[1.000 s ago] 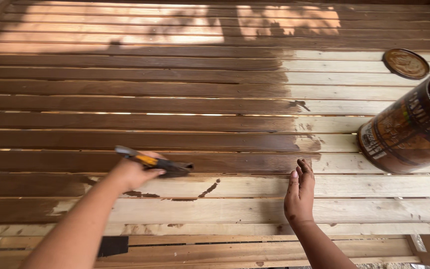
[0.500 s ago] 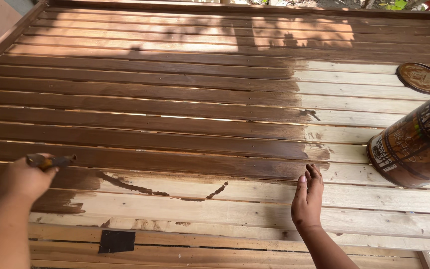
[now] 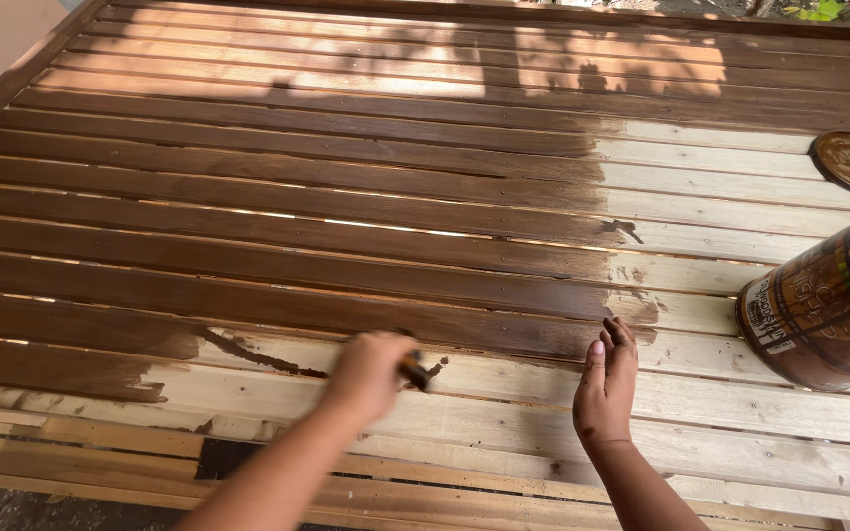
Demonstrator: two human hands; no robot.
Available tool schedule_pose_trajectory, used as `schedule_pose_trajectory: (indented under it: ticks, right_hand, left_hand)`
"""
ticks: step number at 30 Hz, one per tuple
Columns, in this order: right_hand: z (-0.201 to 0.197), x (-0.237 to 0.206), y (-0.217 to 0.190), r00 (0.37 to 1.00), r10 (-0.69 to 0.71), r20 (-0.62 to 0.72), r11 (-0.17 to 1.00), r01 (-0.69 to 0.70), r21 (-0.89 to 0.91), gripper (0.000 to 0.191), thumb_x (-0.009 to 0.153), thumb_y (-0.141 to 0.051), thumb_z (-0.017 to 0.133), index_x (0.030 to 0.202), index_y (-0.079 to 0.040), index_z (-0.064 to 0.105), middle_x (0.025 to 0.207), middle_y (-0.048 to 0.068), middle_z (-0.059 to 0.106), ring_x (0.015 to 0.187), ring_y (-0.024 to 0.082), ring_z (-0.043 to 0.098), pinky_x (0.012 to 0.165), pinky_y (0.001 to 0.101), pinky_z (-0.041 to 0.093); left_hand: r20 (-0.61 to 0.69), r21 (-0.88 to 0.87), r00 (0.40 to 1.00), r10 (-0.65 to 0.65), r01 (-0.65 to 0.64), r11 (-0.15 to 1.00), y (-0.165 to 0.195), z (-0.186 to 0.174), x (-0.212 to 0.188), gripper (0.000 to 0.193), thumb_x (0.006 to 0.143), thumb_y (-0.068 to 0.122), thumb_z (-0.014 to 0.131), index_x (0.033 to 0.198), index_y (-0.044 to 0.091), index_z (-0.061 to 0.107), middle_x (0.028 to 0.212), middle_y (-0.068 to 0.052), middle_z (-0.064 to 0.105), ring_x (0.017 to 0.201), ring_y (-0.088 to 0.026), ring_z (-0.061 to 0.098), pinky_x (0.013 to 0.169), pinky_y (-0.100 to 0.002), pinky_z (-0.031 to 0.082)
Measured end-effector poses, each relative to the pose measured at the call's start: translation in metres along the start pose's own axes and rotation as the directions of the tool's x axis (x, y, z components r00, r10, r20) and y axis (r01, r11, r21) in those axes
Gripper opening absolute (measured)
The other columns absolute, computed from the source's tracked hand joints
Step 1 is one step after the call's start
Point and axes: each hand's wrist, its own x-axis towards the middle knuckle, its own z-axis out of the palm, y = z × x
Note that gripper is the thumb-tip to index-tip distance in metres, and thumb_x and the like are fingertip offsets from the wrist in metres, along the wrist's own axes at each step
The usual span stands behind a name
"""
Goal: The person applies brown wood stain to a slatted wooden bench outdoors. They wipe the stain onto the slats with a cloth-wrapped pad, dipping it into a stain can, working across the slats and along the edges, then handle the can lid at the end.
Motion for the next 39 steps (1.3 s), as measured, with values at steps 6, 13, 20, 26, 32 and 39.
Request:
schedule_pose_trajectory:
  ticks: [6,13,20,26,32,39]
  right_hand:
    - [-0.022,0.005,0.009,0.999,0.009,-0.04,0.999,-0.011,-0.05,0.048,0.11,-0.024,0.035,0.15,0.002,0.038,0.152,0.021,0.042,0.14,0.032,0.046,0.115,0.0406,0.037]
    - [-0.032,0.007,0.018,0.995,0.043,-0.086,0.997,-0.048,-0.056,0.047,0.111,-0.026,0.036,0.148,0.001,0.043,0.15,0.02,0.047,0.139,0.031,0.047,0.116,0.0404,0.036]
    - [-0.026,0.001,0.021,0.993,0.087,-0.079,0.996,-0.089,-0.028,0.047,0.109,-0.026,0.036,0.147,0.001,0.044,0.149,0.019,0.048,0.138,0.029,0.048,0.115,0.039,0.036]
    - [-0.046,0.001,0.028,0.986,0.105,-0.132,0.995,-0.103,0.015,0.048,0.109,-0.025,0.037,0.148,0.001,0.042,0.151,0.02,0.046,0.141,0.03,0.046,0.117,0.039,0.035]
    - [-0.089,0.017,0.047,0.956,0.133,-0.261,0.984,-0.159,-0.084,0.056,0.107,-0.026,0.046,0.153,0.001,0.033,0.159,0.021,0.032,0.145,0.033,0.039,0.117,0.0428,0.033]
    - [-0.154,0.049,0.093,0.925,0.124,-0.358,0.963,-0.199,-0.18,0.087,0.092,-0.021,0.072,0.153,0.007,0.018,0.158,0.023,0.019,0.146,0.037,0.03,0.118,0.0476,0.031]
  left_hand:
    - [-0.087,-0.256,0.906,0.414,-0.422,0.87,0.13,0.074,0.025,0.019,0.08,-0.001,0.07,0.096,0.009,0.072,0.095,-0.011,0.075,0.093,-0.028,0.073,0.089,-0.042,0.057]
    - [0.386,-0.25,0.898,-0.212,0.323,0.913,0.05,0.009,0.031,0.024,0.094,0.01,0.062,0.109,0.024,0.074,0.08,-0.003,0.073,0.062,-0.017,0.066,0.059,-0.037,0.055]
    - [0.065,0.195,0.851,-0.521,0.502,0.843,-0.133,-0.118,-0.019,0.046,0.089,0.046,0.071,0.133,0.034,0.064,0.084,-0.007,0.075,0.07,-0.021,0.072,0.067,-0.041,0.061]
    - [-0.405,0.368,0.694,-0.596,0.72,0.588,-0.194,-0.186,-0.037,0.045,0.087,0.045,0.083,0.109,0.006,0.079,0.094,-0.018,0.078,0.087,-0.033,0.076,0.077,-0.044,0.062]
    - [-0.576,0.061,0.533,-0.62,0.785,0.617,-0.14,-0.12,-0.007,0.027,0.095,0.032,0.078,0.11,0.01,0.077,0.098,-0.018,0.076,0.091,-0.038,0.073,0.078,-0.05,0.059]
    - [-0.387,0.225,0.752,-0.534,0.639,0.736,0.02,0.013,0.052,0.027,0.086,0.022,0.079,0.106,0.008,0.069,0.097,-0.015,0.076,0.094,-0.036,0.075,0.079,-0.048,0.061]
